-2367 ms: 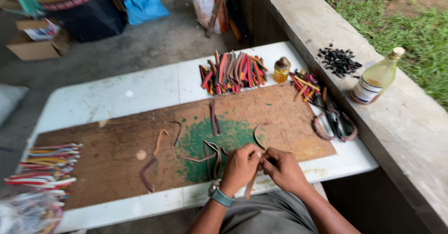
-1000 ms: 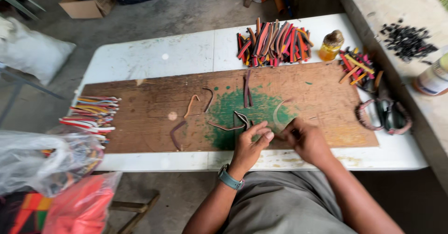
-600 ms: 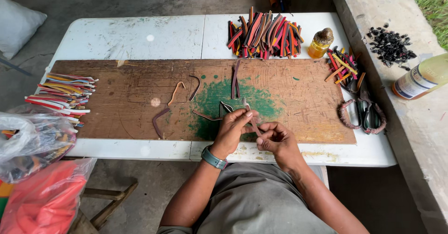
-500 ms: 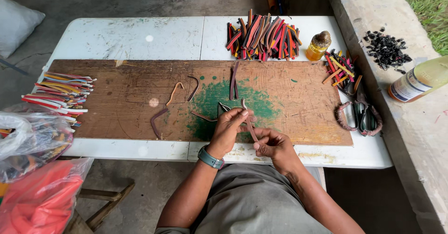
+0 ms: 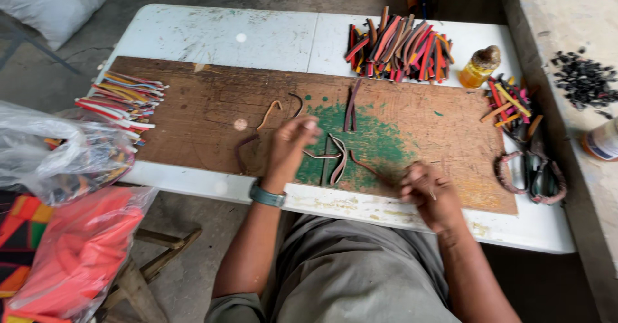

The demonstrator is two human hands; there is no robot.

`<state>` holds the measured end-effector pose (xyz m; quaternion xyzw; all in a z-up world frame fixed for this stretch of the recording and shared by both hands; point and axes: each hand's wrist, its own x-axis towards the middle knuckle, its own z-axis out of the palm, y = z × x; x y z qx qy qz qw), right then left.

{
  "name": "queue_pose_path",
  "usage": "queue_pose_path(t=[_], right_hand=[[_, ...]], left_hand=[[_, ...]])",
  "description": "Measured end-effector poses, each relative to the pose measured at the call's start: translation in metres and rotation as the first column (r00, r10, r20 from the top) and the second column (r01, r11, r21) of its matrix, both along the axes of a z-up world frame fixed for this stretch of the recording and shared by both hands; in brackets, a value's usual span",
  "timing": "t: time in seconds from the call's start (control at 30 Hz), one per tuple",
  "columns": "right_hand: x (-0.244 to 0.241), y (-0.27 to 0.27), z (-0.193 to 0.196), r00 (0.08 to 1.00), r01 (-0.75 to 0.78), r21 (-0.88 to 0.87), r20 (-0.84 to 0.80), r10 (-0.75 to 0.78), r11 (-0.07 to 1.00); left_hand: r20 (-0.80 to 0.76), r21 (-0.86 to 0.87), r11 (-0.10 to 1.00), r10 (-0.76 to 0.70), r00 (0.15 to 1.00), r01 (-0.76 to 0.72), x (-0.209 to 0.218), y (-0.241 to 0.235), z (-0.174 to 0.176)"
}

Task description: The person picks up thin leather straps from a wooden board, aligns them in pairs, and places them back on the board. The person repeats this process with multiple straps of different colors.

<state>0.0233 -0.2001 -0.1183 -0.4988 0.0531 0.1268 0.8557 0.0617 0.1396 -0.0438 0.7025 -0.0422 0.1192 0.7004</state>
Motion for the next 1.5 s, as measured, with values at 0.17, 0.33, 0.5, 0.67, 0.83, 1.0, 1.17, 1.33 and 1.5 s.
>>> queue_pose_path(t=[0.17,0.33,0.5,0.67,0.83,1.0,1.17,1.33,1.5], right_hand=[[0.027,-0.041,0.001,0.996,0.089,0.151,-0.022,-0.087,0.985],[0.025,-0.038,-0.009,0.991,0.134,0.149,-0.008,-0.134,0.98],[0.029,-0.037,-0.011,0.997,0.08,0.082,0.012,-0.082,0.993],[0.03,-0.033,-0.01,0.996,0.092,-0.05,0.012,-0.092,0.994],[0.028,-0.026,-0.008,0.995,0.104,-0.118,0.027,-0.101,0.988],[0.025,-0.022,-0.003,0.992,0.122,-0.1,0.049,-0.117,0.987],[0.025,-0.021,-0.002,0.988,0.147,-0.109,0.057,-0.142,0.983],[0.024,-0.015,-0.007,0.982,0.185,-0.18,0.074,-0.175,0.966],[0.023,-0.017,-0.003,0.986,0.169,-0.201,0.043,-0.164,0.965]], left_hand=[[0.189,0.303,0.887,0.303,0.934,-0.349,-0.034,0.089,0.024],[0.15,0.512,0.7,0.498,0.854,-0.498,-0.07,0.124,0.03],[0.159,0.6,0.622,0.524,0.837,-0.503,-0.074,0.132,0.033],[0.078,0.693,0.608,0.471,0.879,-0.387,-0.062,0.122,0.03],[0.13,0.751,0.55,0.421,0.898,-0.366,-0.057,0.117,0.025],[0.055,0.768,0.548,0.46,0.886,-0.332,-0.049,0.115,0.018],[0.035,0.804,0.505,0.488,0.872,-0.315,-0.036,0.125,0.012],[0.057,0.81,0.487,0.49,0.87,-0.327,-0.037,0.126,0.01],[-0.024,0.788,0.545,0.492,0.87,-0.287,-0.027,0.115,0.011]])
